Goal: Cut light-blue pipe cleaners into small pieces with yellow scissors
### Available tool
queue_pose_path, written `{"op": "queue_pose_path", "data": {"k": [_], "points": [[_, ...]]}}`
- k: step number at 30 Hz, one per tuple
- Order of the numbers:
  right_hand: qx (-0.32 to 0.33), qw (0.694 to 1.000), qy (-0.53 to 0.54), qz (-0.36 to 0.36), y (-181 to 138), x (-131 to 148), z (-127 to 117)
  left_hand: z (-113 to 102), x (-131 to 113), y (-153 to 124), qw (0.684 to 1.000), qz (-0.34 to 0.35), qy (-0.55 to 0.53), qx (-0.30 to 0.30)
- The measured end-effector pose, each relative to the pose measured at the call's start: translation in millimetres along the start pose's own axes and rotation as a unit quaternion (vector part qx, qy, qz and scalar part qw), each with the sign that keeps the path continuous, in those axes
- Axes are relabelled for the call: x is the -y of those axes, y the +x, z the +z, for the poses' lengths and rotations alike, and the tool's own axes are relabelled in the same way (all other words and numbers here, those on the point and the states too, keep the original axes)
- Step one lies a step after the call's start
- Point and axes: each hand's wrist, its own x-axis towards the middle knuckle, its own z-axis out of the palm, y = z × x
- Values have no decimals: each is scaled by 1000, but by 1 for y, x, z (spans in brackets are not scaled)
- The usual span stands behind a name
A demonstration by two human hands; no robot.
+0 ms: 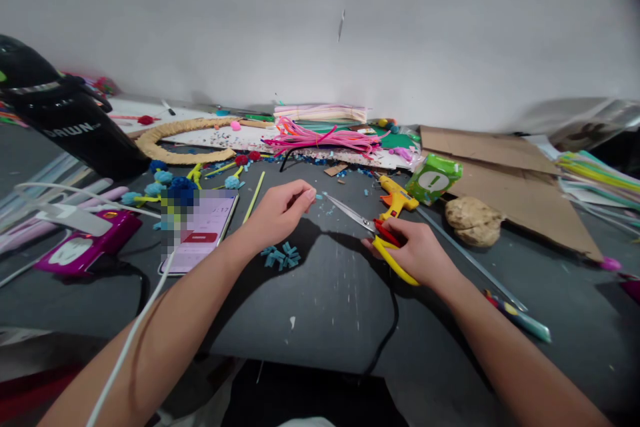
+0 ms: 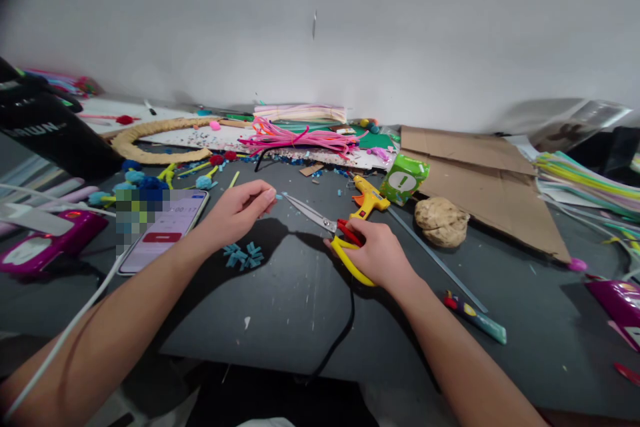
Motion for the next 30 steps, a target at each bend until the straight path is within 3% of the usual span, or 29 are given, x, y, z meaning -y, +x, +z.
{"op": "queue_pose_path", "data": {"k": [30], "points": [[3,1000,-14,-17,1,-2,0,0,-2,0,1000,-8,3,-1]]}}
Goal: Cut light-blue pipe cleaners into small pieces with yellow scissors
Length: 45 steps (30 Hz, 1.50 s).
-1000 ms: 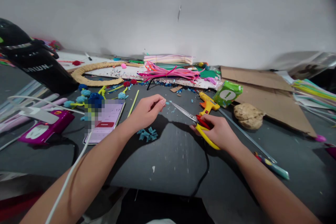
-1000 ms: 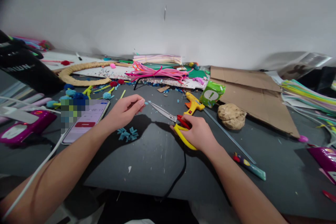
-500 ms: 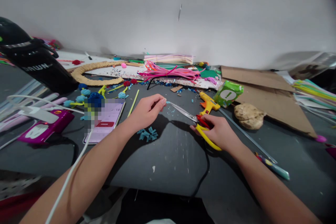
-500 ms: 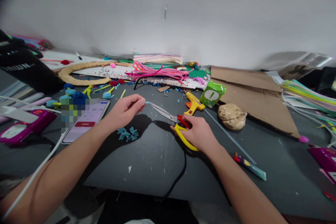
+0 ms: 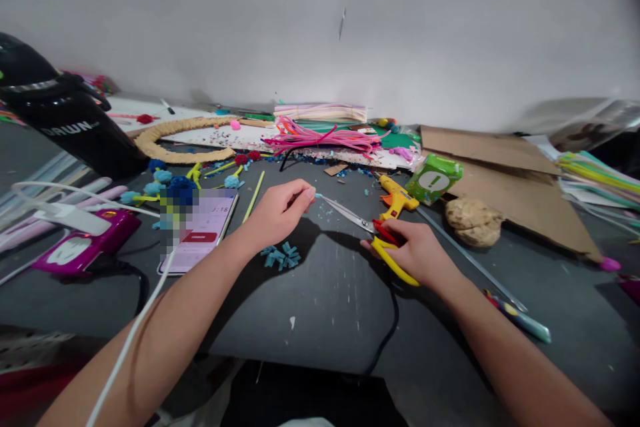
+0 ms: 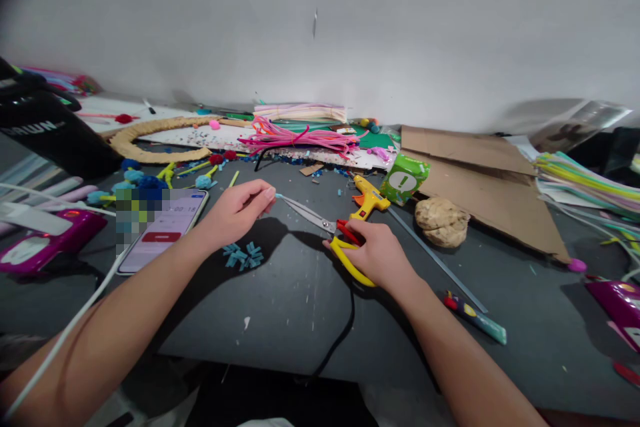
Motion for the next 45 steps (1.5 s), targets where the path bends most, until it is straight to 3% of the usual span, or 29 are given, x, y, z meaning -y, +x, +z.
{"op": "queue_pose_path", "data": {"k": [45], "points": [[-3,1000,-2,5,0,-2,2,1,1,0,1000,-5,-12,7]]}}
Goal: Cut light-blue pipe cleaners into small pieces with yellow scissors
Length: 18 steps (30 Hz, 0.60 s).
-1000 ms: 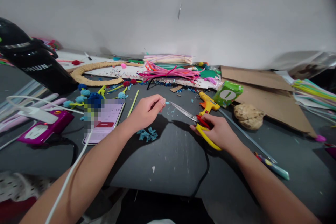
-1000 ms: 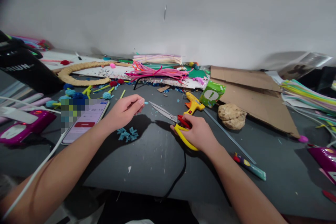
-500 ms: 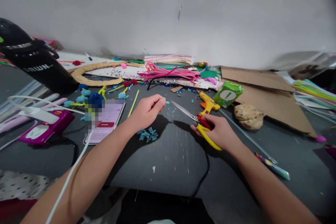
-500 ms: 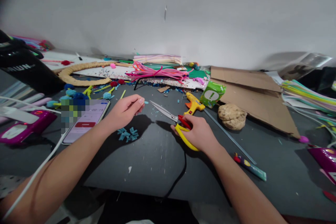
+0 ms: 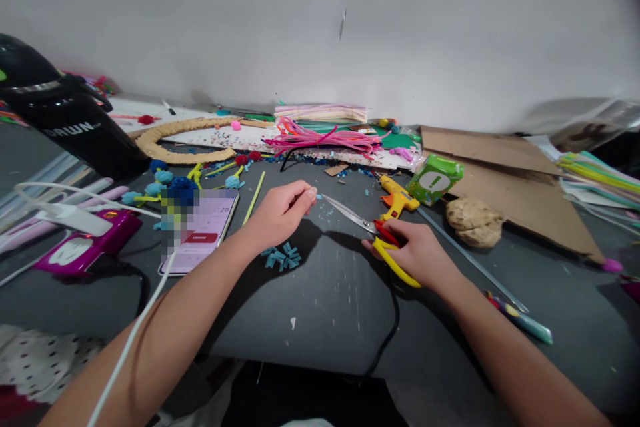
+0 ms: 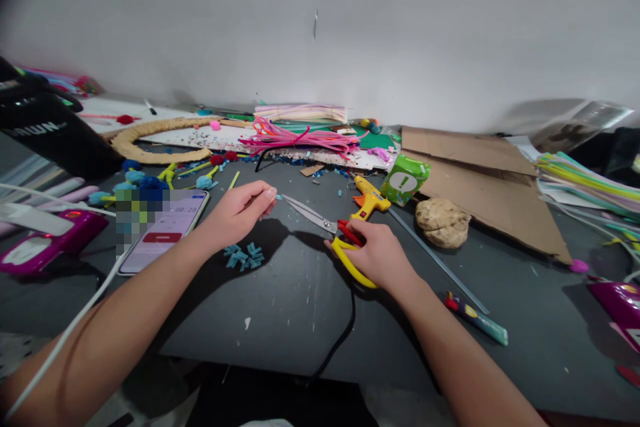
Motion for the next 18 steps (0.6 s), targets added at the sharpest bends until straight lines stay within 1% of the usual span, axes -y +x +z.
{"op": "queue_pose_path", "data": {"k": [7,14,18], "points": [[4,1000,7,-3,0,2,-2,-1,0,0,1000,2,3,-2],[-10,1000,27,7,-1,4,-1,-1,-1,0,1000,-3,8,-7],[-6,1000,17,9,0,2,-1,0,-1,1,1000,-3,13,-14]]}}
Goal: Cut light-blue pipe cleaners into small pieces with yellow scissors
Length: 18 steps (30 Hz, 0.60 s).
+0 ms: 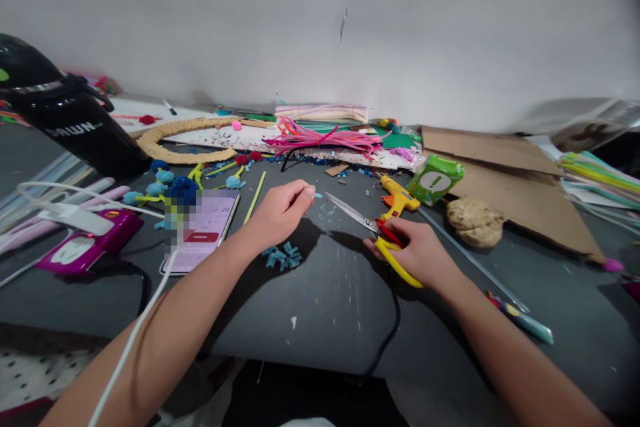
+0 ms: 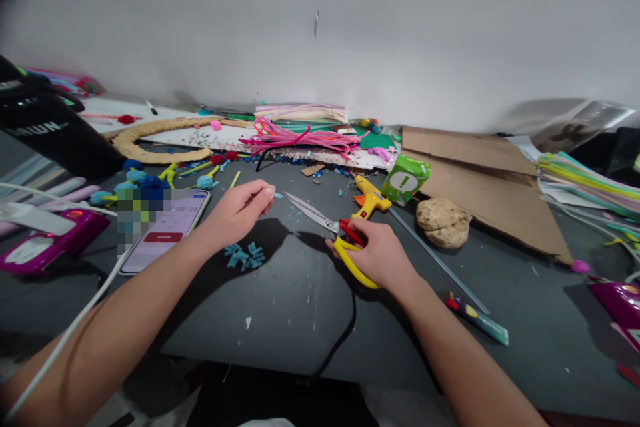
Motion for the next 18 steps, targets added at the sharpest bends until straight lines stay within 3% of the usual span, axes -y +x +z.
{"op": "queue_pose_path", "data": {"k": [18], "points": [[5,1000,-5,-19,1,0,0,0,-2,0,1000,8,6,2]]}}
